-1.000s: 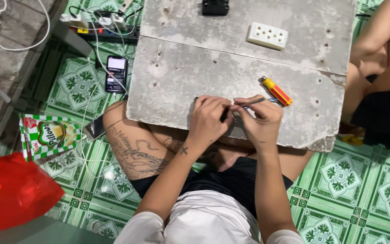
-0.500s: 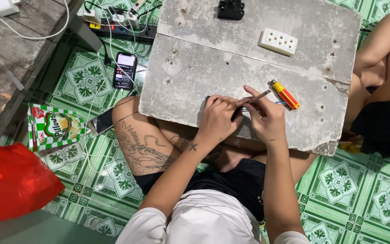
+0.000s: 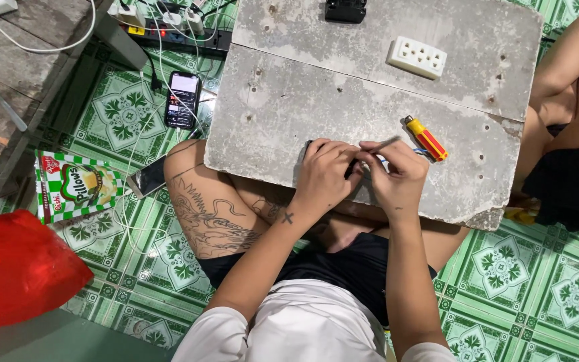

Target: The person sits on the floor and uses a screwdriver to disassemble a small black electrical component, removing screws and separating internal parts. They then reassemble the component by inserting brass contacts and tightening screws, working on a small table placed on their lap.

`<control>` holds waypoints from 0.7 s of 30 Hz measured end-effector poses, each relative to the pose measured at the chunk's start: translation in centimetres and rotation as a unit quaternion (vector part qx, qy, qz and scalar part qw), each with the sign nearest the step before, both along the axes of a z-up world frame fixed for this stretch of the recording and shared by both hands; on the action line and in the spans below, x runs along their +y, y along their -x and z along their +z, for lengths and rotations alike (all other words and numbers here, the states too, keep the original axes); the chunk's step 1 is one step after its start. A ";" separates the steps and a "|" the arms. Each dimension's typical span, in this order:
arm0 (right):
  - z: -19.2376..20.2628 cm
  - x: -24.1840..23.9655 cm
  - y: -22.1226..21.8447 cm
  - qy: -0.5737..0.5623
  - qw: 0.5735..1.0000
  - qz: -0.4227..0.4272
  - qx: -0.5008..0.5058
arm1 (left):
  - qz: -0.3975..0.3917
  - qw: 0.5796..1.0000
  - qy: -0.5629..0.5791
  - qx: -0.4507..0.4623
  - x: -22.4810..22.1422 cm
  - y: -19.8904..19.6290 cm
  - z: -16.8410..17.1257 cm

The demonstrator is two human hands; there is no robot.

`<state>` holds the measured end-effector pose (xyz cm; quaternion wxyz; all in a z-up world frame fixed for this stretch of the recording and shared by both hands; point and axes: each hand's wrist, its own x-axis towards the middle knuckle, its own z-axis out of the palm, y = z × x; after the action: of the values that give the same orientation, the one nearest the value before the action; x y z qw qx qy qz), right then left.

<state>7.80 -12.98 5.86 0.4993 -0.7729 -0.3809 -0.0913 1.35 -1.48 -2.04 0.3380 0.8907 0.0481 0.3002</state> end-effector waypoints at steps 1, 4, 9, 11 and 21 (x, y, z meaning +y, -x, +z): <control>-0.2 -0.1 0.0 0.001 1.000 -0.001 0.000 | -0.001 1.000 0.001 0.000 -0.1 0.0 -0.2; -0.6 -0.2 -0.2 0.008 0.999 0.042 0.002 | 0.004 1.000 -0.007 0.006 -0.1 -0.1 -0.6; -0.2 -0.4 -0.3 0.009 0.997 0.079 0.018 | 0.008 1.000 0.002 0.016 -0.2 -0.1 -0.2; -1.2 -1.1 -0.5 0.012 0.998 0.065 0.017 | -0.001 1.000 -0.001 0.013 -0.3 0.1 -0.3; -2.1 -1.0 0.0 -0.030 1.000 -0.004 -0.004 | -0.007 1.000 -0.007 0.010 0.0 -0.1 -0.1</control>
<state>7.80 -13.96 3.73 0.5201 -0.7586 -0.3774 -0.1078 1.47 -1.47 -2.10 0.3334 0.8963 0.0430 0.2893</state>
